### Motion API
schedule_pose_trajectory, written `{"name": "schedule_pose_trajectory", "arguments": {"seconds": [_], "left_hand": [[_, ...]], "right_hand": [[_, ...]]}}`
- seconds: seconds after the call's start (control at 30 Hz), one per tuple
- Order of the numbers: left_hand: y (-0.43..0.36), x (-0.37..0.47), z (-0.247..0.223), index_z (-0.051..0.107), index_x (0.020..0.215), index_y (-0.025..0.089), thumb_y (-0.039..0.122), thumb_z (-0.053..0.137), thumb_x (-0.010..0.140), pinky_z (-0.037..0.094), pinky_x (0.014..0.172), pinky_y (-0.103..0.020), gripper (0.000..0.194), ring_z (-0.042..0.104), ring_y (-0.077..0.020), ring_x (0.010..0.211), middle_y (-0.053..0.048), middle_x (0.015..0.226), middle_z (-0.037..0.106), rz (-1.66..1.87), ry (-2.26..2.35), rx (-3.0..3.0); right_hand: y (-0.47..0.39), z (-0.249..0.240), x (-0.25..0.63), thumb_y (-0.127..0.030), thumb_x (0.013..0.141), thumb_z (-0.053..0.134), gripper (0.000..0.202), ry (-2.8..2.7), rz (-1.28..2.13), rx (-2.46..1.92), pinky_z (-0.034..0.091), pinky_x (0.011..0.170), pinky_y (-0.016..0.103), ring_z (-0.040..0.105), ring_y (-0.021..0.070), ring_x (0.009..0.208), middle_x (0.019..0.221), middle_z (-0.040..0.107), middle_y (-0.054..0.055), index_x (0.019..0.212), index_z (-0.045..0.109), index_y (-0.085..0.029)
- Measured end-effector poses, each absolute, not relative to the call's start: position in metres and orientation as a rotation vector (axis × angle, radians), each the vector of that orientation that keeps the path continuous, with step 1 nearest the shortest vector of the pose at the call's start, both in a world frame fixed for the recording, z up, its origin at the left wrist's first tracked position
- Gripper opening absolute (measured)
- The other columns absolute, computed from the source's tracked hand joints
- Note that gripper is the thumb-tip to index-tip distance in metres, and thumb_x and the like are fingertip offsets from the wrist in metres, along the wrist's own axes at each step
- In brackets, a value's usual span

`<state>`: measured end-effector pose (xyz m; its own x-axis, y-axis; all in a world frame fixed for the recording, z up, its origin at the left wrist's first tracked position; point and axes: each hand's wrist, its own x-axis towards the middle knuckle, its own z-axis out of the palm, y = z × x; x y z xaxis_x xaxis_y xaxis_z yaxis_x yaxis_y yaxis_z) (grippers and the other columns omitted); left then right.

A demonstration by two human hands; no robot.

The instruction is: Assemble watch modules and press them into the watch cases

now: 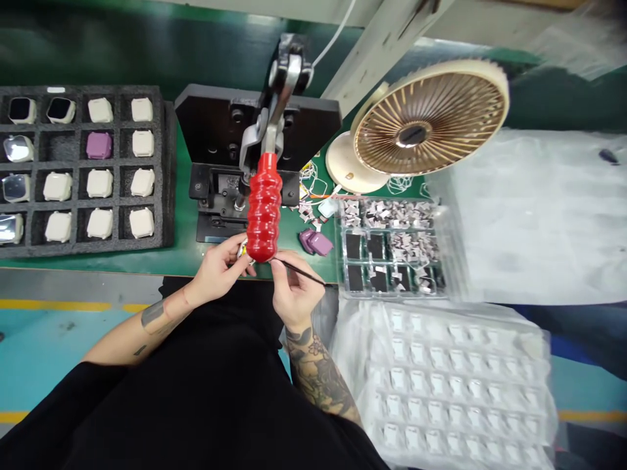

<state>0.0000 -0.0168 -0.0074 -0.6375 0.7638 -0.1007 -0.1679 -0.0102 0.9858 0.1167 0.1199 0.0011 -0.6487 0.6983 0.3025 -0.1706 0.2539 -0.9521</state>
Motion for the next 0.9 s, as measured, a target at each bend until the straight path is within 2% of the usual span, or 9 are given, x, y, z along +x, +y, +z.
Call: {"name": "schedule_pose_trajectory", "arguments": {"seconds": [0.1,0.2,0.33,0.43,0.63,0.77,0.9], "left_hand": [[-0.018,-0.001,-0.009,0.066,0.152,0.017,0.039,0.072,0.109,0.064,0.070,-0.025,0.048,0.081,-0.0167,0.079,-0.008,0.105,0.084,1.720,1.550,0.646],[-0.018,-0.001,-0.011,0.066,0.153,0.017,0.041,0.073,0.109,0.065,0.072,-0.026,0.051,0.082,-0.0185,0.081,-0.009,0.106,0.084,1.725,1.537,0.628],[-0.016,-0.001,-0.013,0.064,0.153,0.018,0.043,0.073,0.109,0.065,0.070,-0.025,0.052,0.083,-0.0181,0.081,-0.010,0.111,0.084,1.770,1.530,0.552],[-0.015,-0.001,-0.012,0.065,0.151,0.017,0.044,0.075,0.108,0.065,0.069,-0.025,0.052,0.083,-0.0181,0.080,-0.009,0.105,0.084,1.795,1.523,0.521],[-0.014,-0.002,-0.007,0.063,0.151,0.014,0.047,0.078,0.105,0.067,0.071,-0.029,0.058,0.084,-0.0210,0.080,-0.012,0.106,0.085,1.810,1.466,0.474],[-0.013,-0.008,-0.002,0.065,0.148,0.015,0.047,0.085,0.099,0.067,0.072,-0.031,0.062,0.085,-0.0243,0.082,-0.013,0.106,0.085,1.829,1.408,0.455],[-0.013,-0.017,0.005,0.070,0.139,0.012,0.052,0.081,0.100,0.068,0.070,-0.035,0.057,0.086,-0.0283,0.081,-0.018,0.107,0.086,1.844,1.299,0.336]], "right_hand": [[0.122,-0.002,0.114,-0.028,0.105,0.076,0.011,-1.598,1.733,-0.619,0.070,0.078,0.033,0.082,0.0180,0.083,0.100,0.085,0.002,0.112,0.084,-0.028],[0.121,-0.005,0.117,-0.034,0.106,0.075,0.010,-1.481,1.890,-0.626,0.069,0.070,0.032,0.080,0.0178,0.077,0.094,0.083,0.003,0.107,0.082,-0.026],[0.116,-0.005,0.126,-0.035,0.103,0.078,0.012,-1.526,1.705,-0.565,0.073,0.077,0.038,0.083,0.0232,0.092,0.101,0.083,0.006,0.109,0.082,-0.026],[0.115,-0.005,0.126,-0.033,0.102,0.078,0.013,-1.514,1.516,-0.601,0.074,0.082,0.040,0.083,0.0243,0.099,0.106,0.083,0.006,0.112,0.082,-0.026],[0.122,-0.012,0.124,-0.038,0.105,0.076,0.018,-1.569,1.615,-0.745,0.071,0.079,0.035,0.083,0.0201,0.084,0.102,0.084,0.007,0.111,0.080,-0.022],[0.128,-0.016,0.131,-0.038,0.104,0.078,0.016,-1.510,1.701,-0.708,0.070,0.077,0.035,0.083,0.0204,0.084,0.100,0.084,0.006,0.109,0.079,-0.023],[0.124,-0.012,0.135,-0.042,0.105,0.076,0.019,-1.537,1.731,-0.667,0.070,0.074,0.037,0.082,0.0208,0.079,0.100,0.083,0.007,0.107,0.075,-0.023]]}}
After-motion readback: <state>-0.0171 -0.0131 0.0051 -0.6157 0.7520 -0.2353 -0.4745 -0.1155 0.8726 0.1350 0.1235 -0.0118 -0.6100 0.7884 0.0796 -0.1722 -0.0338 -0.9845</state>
